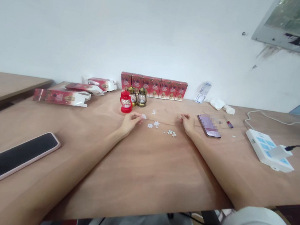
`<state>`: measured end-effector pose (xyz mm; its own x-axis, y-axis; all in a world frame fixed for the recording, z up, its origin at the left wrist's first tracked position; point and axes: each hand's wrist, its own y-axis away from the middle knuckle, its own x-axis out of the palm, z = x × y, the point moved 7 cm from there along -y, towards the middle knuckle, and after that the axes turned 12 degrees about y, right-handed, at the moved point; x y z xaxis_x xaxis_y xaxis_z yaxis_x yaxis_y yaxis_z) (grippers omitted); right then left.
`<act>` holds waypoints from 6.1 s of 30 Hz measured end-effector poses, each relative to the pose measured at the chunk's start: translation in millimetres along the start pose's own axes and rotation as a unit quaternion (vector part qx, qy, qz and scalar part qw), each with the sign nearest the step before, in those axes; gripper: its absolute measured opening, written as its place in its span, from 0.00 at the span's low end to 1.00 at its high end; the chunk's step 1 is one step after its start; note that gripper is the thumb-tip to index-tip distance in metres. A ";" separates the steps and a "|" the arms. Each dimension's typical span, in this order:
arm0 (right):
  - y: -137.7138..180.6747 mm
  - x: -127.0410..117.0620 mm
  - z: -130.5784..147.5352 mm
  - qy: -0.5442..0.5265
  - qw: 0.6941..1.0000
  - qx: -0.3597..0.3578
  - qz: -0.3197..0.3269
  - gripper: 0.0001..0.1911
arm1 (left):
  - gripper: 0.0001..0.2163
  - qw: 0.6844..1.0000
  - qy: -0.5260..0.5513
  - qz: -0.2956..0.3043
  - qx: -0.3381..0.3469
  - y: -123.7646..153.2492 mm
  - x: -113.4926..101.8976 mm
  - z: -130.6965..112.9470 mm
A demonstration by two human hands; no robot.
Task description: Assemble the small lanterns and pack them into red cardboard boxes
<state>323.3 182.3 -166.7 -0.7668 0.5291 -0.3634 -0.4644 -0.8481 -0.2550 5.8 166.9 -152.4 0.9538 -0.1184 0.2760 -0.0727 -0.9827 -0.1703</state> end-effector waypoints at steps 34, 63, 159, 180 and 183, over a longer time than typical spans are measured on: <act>-0.9 0.9 -0.7 -0.043 0.999 0.015 0.007 0.06 | 0.12 1.000 0.005 0.015 -0.012 1.4 2.5 -1.4; 6.2 2.5 8.6 -0.135 0.990 0.015 0.039 0.06 | 0.13 1.000 -0.001 0.005 -0.006 1.3 1.6 -2.4; 124.9 16.6 77.8 0.314 0.824 -0.449 0.142 0.12 | 0.22 0.817 -0.478 0.098 0.306 73.8 27.3 -76.7; 222.2 -19.8 145.6 -0.027 0.843 -0.533 0.064 0.07 | 0.19 0.780 -0.435 0.184 0.411 122.0 52.7 -63.4; 223.3 -20.7 148.0 -0.025 0.840 -0.538 0.061 0.10 | 0.19 0.763 -0.440 0.191 0.433 128.1 58.2 -64.9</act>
<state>169.9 -22.0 -83.5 -0.8093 0.4152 -0.4156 0.2693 -0.3666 -0.8906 33.1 24.9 -96.7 0.7648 0.1434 -0.6281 -0.5383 -0.3936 -0.7452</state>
